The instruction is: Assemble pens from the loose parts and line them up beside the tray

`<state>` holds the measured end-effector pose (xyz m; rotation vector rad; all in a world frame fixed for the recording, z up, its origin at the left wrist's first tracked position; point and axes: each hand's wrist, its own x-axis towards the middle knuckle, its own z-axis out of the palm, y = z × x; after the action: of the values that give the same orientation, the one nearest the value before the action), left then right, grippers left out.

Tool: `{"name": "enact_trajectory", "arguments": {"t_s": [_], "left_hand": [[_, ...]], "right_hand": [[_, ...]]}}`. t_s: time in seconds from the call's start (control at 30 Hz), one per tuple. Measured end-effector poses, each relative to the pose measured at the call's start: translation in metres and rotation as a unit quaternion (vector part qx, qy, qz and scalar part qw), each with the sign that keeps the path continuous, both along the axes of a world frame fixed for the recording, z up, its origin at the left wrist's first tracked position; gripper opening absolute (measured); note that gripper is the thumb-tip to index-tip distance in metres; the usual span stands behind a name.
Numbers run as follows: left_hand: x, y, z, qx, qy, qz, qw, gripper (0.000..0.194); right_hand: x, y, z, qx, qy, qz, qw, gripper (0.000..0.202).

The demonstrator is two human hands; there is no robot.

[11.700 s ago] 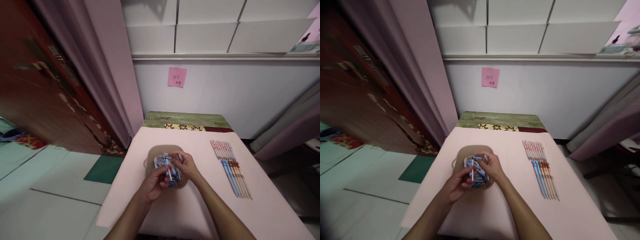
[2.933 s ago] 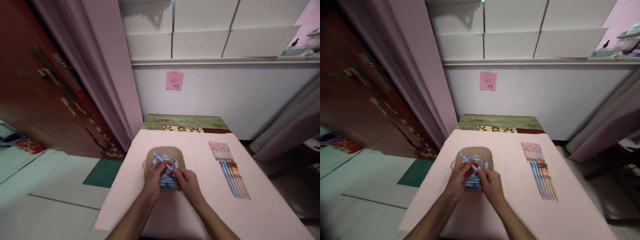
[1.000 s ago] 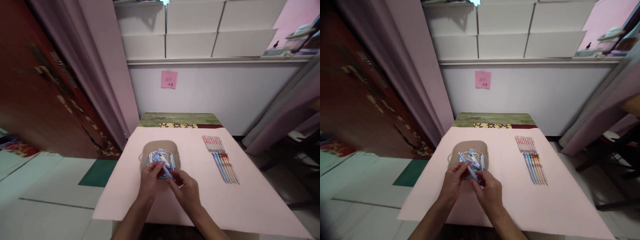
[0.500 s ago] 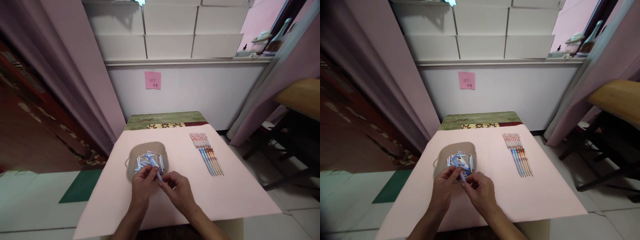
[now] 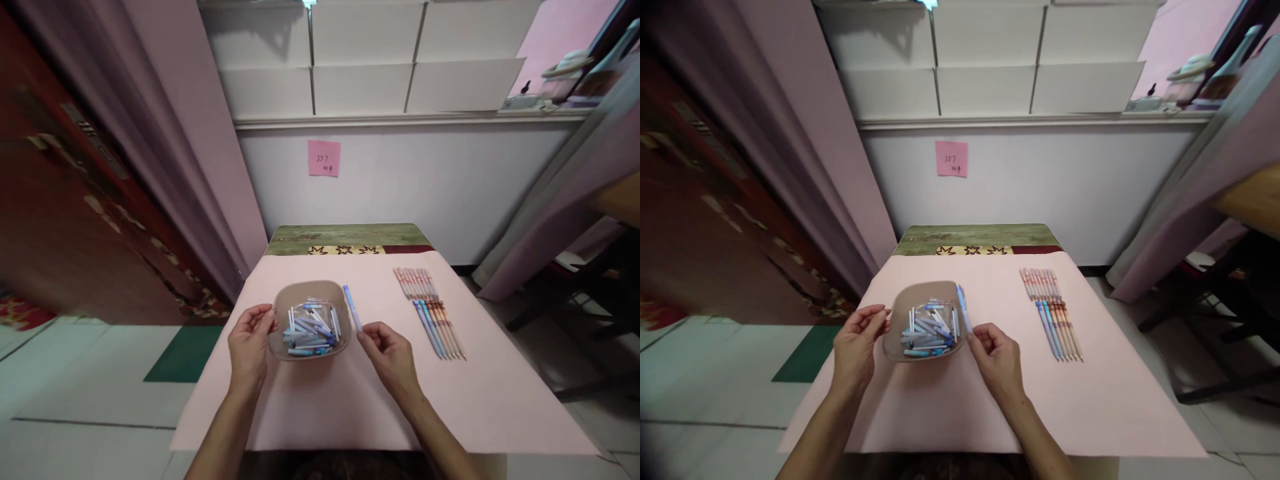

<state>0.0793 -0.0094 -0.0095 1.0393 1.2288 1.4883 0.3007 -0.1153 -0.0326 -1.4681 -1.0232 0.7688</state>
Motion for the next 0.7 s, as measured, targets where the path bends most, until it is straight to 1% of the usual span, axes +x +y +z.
{"name": "enact_trajectory", "arguments": {"t_s": [0.1, 0.17, 0.27, 0.33, 0.4, 0.43, 0.47, 0.5, 0.57, 0.6, 0.67, 0.7], "left_hand": [[-0.011, 0.010, -0.008, 0.013, 0.125, -0.046, 0.991, 0.023], [-0.014, 0.016, -0.011, 0.032, 0.219, -0.065, 0.973, 0.017], [-0.017, 0.027, -0.007, 0.090, 0.352, -0.054, 0.930, 0.009], [-0.021, 0.035, -0.003, 0.123, 0.421, -0.047, 0.898, 0.006], [-0.024, 0.042, 0.000, 0.141, 0.471, -0.065, 0.869, 0.006], [-0.024, 0.044, 0.001, 0.146, 0.494, -0.092, 0.852, 0.007], [-0.024, 0.046, 0.000, 0.150, 0.519, -0.132, 0.831, 0.008], [-0.022, 0.048, -0.001, 0.151, 0.548, -0.179, 0.803, 0.009], [-0.016, 0.049, -0.005, 0.146, 0.610, -0.274, 0.729, 0.010], [-0.013, 0.049, -0.007, 0.145, 0.639, -0.309, 0.690, 0.011], [-0.004, 0.049, -0.013, 0.140, 0.687, -0.350, 0.621, 0.017], [0.000, 0.049, -0.015, 0.138, 0.704, -0.361, 0.596, 0.020]], "right_hand": [[0.002, 0.002, -0.008, -0.003, 0.042, 0.002, 0.999, 0.028], [0.000, 0.001, -0.011, -0.004, 0.059, 0.008, 0.998, 0.028], [-0.002, -0.001, -0.015, -0.007, 0.065, 0.002, 0.998, 0.029], [-0.002, -0.001, -0.017, -0.007, 0.065, -0.010, 0.998, 0.030], [-0.001, -0.002, -0.020, -0.007, 0.065, -0.022, 0.998, 0.030], [-0.001, -0.001, -0.020, -0.007, 0.067, -0.026, 0.997, 0.030], [0.000, -0.001, -0.021, -0.007, 0.071, -0.028, 0.997, 0.029], [-0.001, 0.000, -0.021, -0.009, 0.076, -0.026, 0.997, 0.029], [-0.001, 0.002, -0.020, -0.013, 0.086, -0.019, 0.996, 0.027], [-0.002, 0.004, -0.020, -0.015, 0.089, -0.015, 0.996, 0.027], [-0.003, 0.006, -0.018, -0.019, 0.091, -0.009, 0.996, 0.026], [-0.003, 0.006, -0.017, -0.021, 0.091, -0.008, 0.996, 0.026]]}}
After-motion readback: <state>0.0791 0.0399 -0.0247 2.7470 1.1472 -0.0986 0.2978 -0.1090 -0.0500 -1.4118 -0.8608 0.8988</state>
